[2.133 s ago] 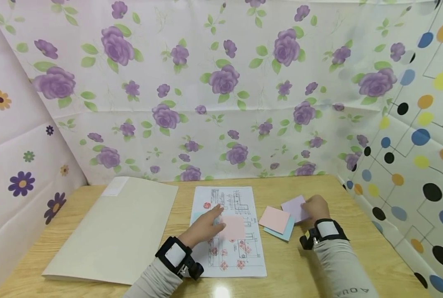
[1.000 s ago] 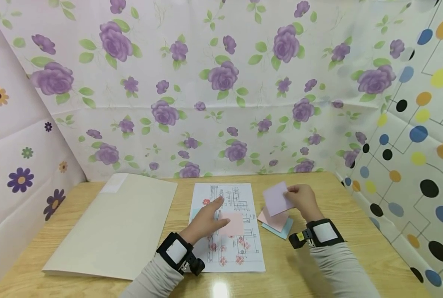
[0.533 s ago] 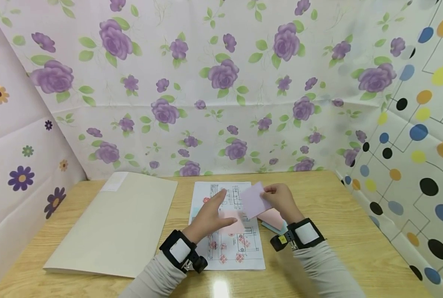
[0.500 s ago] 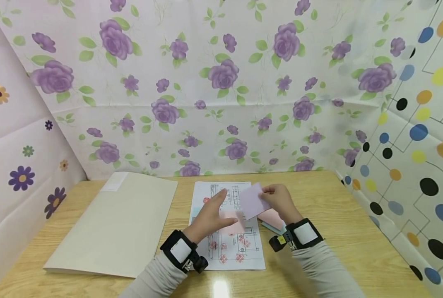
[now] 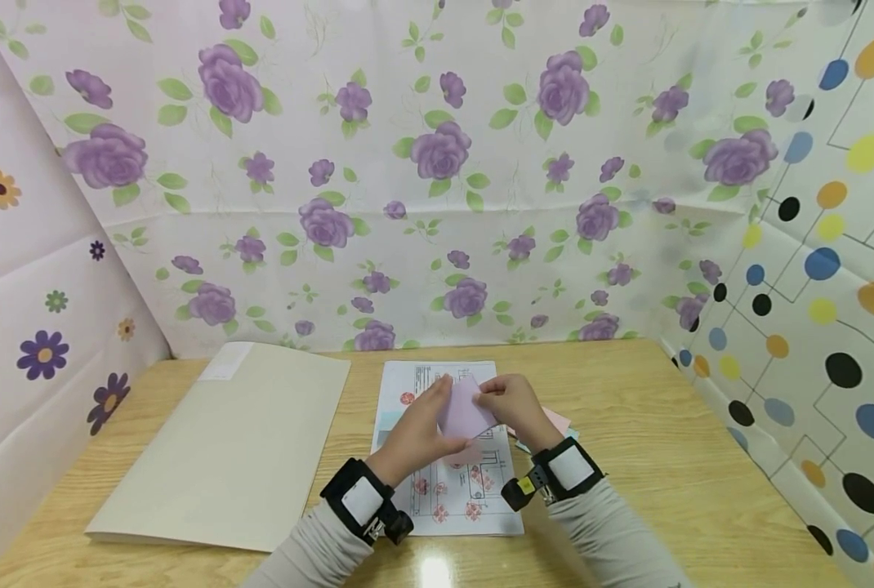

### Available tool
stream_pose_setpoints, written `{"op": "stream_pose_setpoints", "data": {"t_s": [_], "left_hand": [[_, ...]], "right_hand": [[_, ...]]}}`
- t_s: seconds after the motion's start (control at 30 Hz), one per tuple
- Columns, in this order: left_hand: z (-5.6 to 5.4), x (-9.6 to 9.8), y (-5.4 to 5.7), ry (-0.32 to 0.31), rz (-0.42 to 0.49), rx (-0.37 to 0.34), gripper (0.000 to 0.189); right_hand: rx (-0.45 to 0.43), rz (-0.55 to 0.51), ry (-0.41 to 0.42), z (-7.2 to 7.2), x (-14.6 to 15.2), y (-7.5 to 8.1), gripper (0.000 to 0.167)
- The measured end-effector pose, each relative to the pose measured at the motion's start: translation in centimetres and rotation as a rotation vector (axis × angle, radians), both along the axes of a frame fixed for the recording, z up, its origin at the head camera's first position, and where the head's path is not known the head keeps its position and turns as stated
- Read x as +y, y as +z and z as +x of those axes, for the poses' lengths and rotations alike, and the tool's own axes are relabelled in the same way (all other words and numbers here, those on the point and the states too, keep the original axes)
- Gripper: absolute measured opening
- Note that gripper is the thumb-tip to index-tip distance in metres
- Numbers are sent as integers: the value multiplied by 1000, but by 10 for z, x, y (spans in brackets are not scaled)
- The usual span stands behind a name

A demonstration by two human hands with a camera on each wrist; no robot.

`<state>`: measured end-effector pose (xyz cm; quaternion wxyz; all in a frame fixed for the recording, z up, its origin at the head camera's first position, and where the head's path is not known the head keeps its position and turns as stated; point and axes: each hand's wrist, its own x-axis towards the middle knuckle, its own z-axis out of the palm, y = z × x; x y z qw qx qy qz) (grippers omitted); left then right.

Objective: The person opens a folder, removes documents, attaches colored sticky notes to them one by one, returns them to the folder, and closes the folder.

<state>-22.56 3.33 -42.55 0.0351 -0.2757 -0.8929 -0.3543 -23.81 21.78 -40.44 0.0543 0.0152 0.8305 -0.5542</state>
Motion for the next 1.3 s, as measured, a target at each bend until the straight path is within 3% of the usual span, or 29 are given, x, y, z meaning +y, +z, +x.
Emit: {"op": "stream_pose_setpoints", "data": {"t_s": [0.13, 0.5, 0.9, 1.3], "left_hand": [[-1, 0, -4, 9, -31, 22, 94], [-1, -2, -11, 28, -68, -5, 90], [-2, -9, -13, -33, -49, -86, 89], [-1, -15, -7, -93, -164, -36, 75]], "right_hand": [[-7, -34, 6, -1, -5, -5, 23], [-27, -40, 25, 0, -12, -12, 22], [-48, -54, 48, 1, -12, -20, 25], [-47, -81, 72, -1, -7, -23, 27]]}}
